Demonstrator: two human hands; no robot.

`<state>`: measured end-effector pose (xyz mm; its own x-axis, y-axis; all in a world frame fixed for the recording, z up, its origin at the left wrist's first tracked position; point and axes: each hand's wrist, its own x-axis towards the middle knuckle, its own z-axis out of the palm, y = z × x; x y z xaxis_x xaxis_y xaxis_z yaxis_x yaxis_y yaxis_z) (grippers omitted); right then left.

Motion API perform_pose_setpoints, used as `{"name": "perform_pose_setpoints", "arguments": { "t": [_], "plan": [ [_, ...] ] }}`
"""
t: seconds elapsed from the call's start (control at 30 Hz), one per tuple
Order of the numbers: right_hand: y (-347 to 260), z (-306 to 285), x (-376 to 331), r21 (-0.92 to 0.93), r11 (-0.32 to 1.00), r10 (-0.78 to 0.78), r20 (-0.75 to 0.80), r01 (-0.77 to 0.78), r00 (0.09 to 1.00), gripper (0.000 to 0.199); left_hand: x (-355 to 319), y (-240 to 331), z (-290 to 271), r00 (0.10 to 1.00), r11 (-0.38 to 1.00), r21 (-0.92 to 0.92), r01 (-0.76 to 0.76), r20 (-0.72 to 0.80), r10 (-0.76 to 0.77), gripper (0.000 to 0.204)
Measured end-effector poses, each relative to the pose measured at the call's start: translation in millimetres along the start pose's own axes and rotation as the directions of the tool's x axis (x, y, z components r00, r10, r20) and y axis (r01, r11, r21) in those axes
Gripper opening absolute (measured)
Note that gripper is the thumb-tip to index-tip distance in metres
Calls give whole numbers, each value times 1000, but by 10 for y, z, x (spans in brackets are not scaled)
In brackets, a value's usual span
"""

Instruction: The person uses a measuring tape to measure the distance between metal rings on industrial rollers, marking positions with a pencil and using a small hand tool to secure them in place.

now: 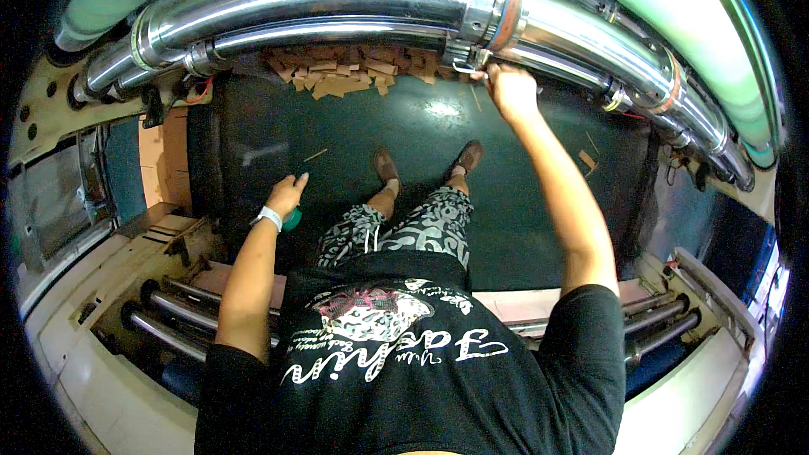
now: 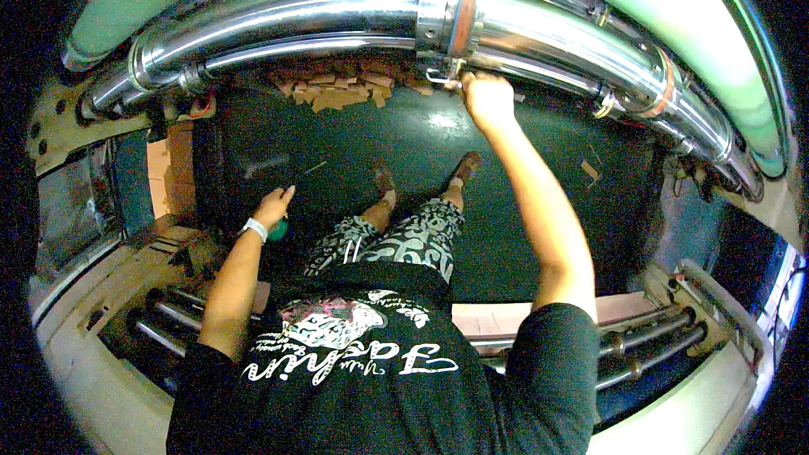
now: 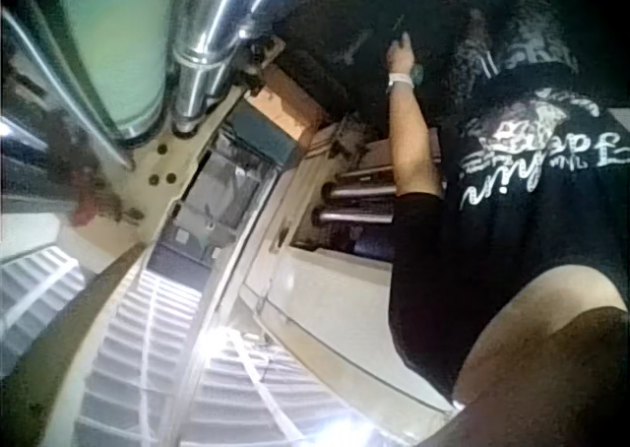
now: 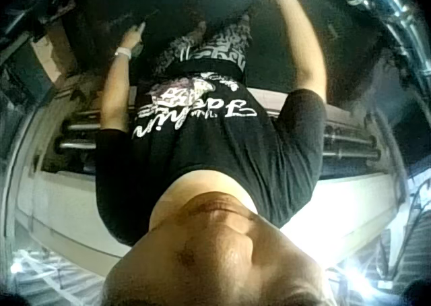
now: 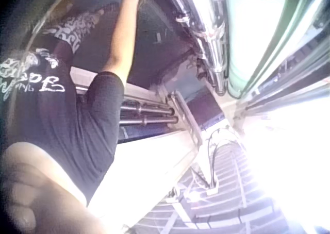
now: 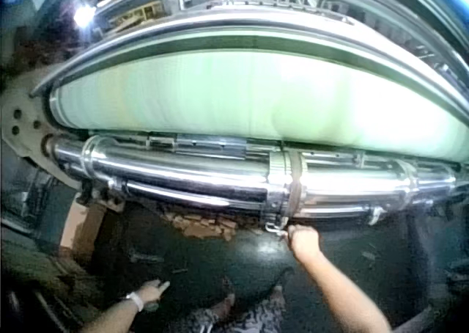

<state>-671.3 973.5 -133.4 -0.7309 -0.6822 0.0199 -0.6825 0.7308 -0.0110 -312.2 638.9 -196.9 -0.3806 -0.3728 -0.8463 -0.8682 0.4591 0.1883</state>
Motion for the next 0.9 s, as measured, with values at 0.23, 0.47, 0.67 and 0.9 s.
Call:
{"name": "perform_pose_setpoints", "arguments": {
  "t": [0.23, 0.47, 0.67, 0.9],
  "plan": [
    [-1279, 796, -9, 924, 180, 639, 152, -339, 754, 43, -343, 122, -113, 994, 999, 0, -36, -99, 36, 51],
    [-1734, 845, 518, 773, -621, 729, 511, 126, 455, 41, -1115, -603, -1, 958, 954, -283, 99, -230, -168, 48],
    [-1528, 1070, 654, 608, -786, 586, 674, 114, 449, 41, -1170, -1419, 553, 953, 946, -202, 254, -117, -281, 49],
    [-1461, 1035, 226, 971, -95, 631, 230, -221, 741, 37, -960, 30, -350, 786, 918, -127, -377, -568, 244, 31]
  ]
}}
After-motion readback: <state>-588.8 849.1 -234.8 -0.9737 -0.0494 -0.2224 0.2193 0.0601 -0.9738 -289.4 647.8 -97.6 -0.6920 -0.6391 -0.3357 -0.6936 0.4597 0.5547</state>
